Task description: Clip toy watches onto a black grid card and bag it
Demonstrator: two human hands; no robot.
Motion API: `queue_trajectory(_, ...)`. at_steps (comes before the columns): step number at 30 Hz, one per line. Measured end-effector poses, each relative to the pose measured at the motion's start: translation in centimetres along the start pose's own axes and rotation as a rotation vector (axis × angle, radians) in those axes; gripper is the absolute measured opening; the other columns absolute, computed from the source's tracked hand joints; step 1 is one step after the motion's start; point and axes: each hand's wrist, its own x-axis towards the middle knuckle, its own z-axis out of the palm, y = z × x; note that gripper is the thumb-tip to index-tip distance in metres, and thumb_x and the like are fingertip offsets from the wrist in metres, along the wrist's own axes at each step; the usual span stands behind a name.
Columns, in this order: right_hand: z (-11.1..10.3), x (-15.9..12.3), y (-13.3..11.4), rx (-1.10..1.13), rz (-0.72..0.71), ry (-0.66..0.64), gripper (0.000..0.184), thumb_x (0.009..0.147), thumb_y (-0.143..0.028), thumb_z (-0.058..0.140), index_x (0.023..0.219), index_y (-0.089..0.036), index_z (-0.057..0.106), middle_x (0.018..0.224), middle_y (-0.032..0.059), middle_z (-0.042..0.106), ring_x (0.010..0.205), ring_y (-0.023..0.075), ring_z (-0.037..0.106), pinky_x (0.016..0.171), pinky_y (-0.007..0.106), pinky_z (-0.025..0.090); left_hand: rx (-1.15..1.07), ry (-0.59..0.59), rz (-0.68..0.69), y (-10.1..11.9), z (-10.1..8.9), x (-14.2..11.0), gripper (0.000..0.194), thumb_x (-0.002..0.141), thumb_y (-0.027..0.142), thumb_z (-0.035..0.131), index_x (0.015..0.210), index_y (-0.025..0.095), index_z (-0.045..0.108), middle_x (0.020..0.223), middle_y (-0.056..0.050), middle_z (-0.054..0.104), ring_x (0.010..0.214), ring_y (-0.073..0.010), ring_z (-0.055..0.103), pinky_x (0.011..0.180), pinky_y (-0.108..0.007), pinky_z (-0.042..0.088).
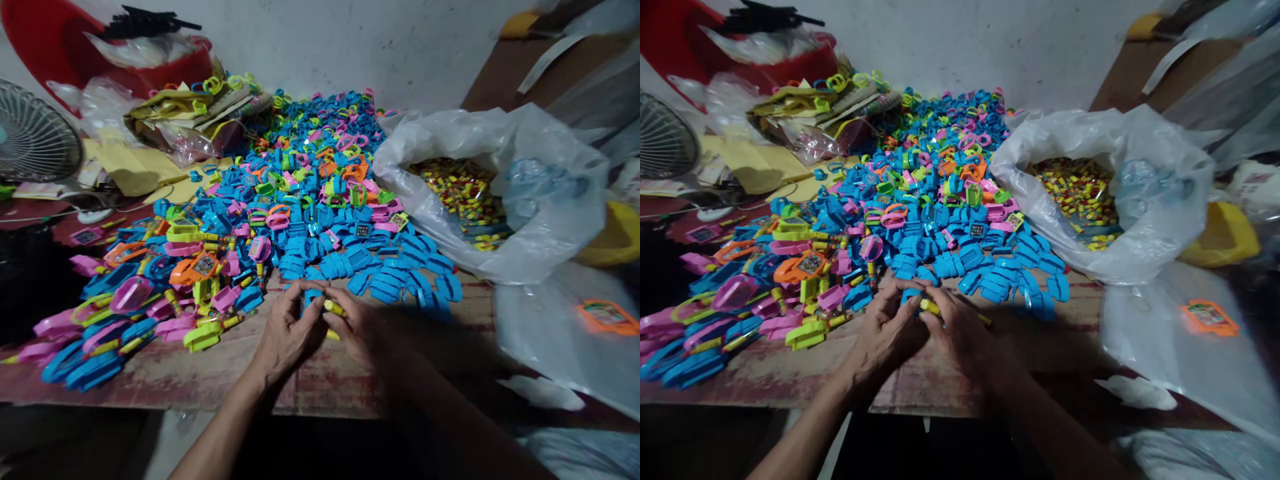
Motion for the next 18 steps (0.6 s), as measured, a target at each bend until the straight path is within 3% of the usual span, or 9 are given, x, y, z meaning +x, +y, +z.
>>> queue_trajectory(2,-1.1,-0.1,-0.4,-0.017,-0.048,-0.08,0.037,0.1,-0.026,0.04,0.132,-0.017,0.056,0.128,0.0143,0.062,0.119,0.0256,0.059,0.101,0.044,0.049,-0.031,-0.062,-0.157,0.6,-1.0,-0.1,0.025,0.088,0.043,0.061,0.098,0.02,0.062,0.097,-0.004,0.068,0.085,-0.0169,0.064,0.079,-0.028,0.049)
queue_trajectory(5,-2.4,0.3,-0.9,0.075,-0.137,-0.153,0.029,0.101,-0.025,0.042,0.119,-0.02,0.064,0.113,0.0106,0.067,0.106,0.0223,0.064,0.093,0.038,0.052,-0.037,-0.132,-0.324,1.7,-2.2,0.2,0.022,0.089,0.04,0.053,0.092,0.02,0.06,0.083,0.0,0.063,0.067,-0.0128,0.058,0.063,-0.023,0.047)
queue_trajectory(9,-2.4,0.8,-0.7,0.21,-0.084,-0.007,0.017,0.097,-0.022,0.05,0.101,-0.02,0.066,0.1,0.0059,0.068,0.094,0.0195,0.065,0.084,0.033,0.051,0.076,-0.168,-0.218,2.1,-2.5,0.1,0.015,0.084,0.023,0.049,0.079,0.018,0.062,0.087,-0.001,0.064,0.08,-0.015,0.058,0.074,-0.025,0.046)
queue_trajectory(13,-2.1,0.7,-0.2,0.293,-0.097,-0.002,0.013,0.097,-0.022,0.051,0.1,-0.021,0.064,0.098,0.0043,0.067,0.094,0.0184,0.063,0.084,0.031,0.049,0.298,-0.221,-0.033,2.2,-1.6,-0.7,0.007,0.082,0.021,0.057,0.08,0.019,0.063,0.093,-0.002,0.065,0.086,-0.0168,0.057,0.082,-0.028,0.044)
queue_trajectory(18,-2.5,0.7,0.0,0.324,-0.091,-0.031,0.012,0.098,-0.021,0.051,0.101,-0.019,0.063,0.095,0.0038,0.065,0.093,0.0181,0.062,0.083,0.031,0.047,0.34,-0.313,-0.073,2.6,-1.2,-0.6,0.01,0.084,0.025,0.057,0.086,0.019,0.065,0.094,-0.002,0.063,0.087,-0.0173,0.054,0.08,-0.029,0.043)
